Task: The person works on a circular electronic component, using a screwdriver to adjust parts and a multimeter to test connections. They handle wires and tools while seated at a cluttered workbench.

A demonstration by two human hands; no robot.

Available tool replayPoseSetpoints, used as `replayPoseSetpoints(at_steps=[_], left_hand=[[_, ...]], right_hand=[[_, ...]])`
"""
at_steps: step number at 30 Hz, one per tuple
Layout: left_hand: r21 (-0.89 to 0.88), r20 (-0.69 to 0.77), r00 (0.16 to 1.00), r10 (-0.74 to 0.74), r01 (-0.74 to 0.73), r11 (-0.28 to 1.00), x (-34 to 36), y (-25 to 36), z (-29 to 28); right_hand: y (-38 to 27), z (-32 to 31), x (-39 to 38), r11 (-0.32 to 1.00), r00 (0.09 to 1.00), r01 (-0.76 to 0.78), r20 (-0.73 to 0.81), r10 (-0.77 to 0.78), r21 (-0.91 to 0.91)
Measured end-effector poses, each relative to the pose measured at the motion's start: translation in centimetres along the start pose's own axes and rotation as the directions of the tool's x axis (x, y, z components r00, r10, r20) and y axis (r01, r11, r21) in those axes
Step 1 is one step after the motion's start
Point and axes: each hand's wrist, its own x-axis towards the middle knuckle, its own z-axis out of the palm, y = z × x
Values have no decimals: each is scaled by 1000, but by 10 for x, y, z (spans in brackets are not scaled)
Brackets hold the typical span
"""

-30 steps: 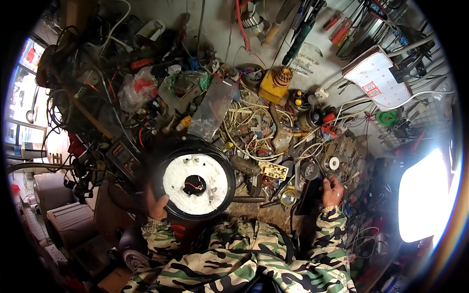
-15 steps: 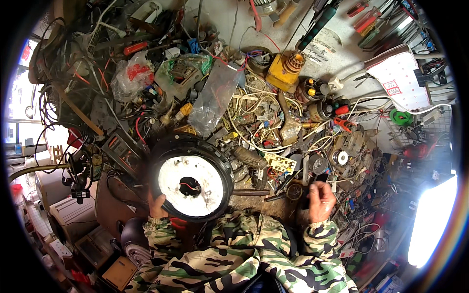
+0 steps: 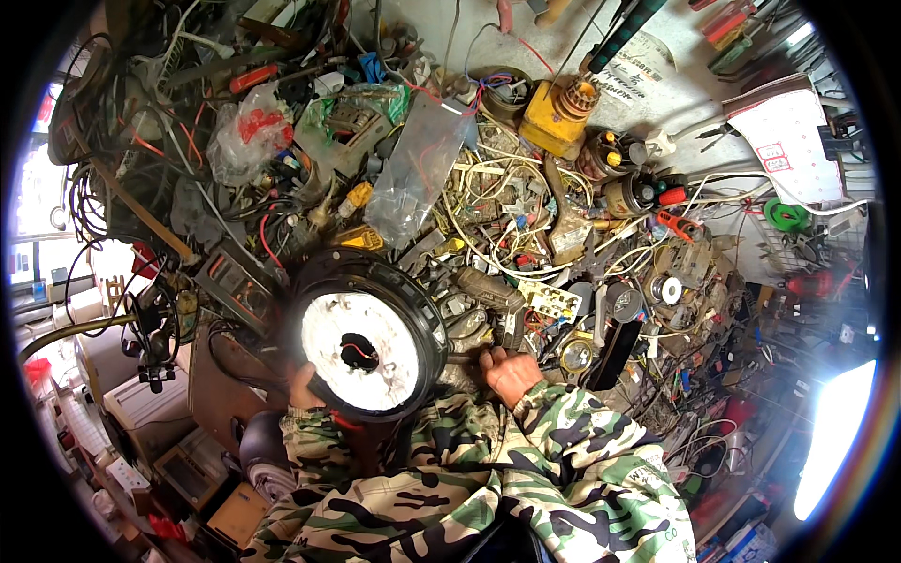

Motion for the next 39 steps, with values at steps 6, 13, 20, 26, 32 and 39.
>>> replayPoseSetpoints(at_steps=[6, 13, 20, 26, 32, 39], left_hand=[[-44, 10, 999, -54, 54, 998, -1, -2, -6], [-56, 22, 991, -130, 131, 990, 3, -3, -44], [-144, 45, 959, -279, 283, 948, 5, -3, -53], [-18, 16, 990, -143, 143, 990, 1, 0, -43], [-6, 3, 994, -105, 105, 994, 8, -9, -21], [26, 33, 998, -44, 43, 999, 12, -10, 19]], right_hand=[[-5, -4, 6, 998, 999, 29, -37, -32, -63], [-1, 6, -4, 998, 999, -43, 11, 43, -42], [24, -8, -57, 968, 965, -249, 98, 244, 41], [31, -11, -92, 932, 939, -342, 77, 335, 121], [30, -19, -82, 929, 924, -364, 158, 349, 74], [24, -113, -4, 919, 924, -244, -212, 317, 309]])
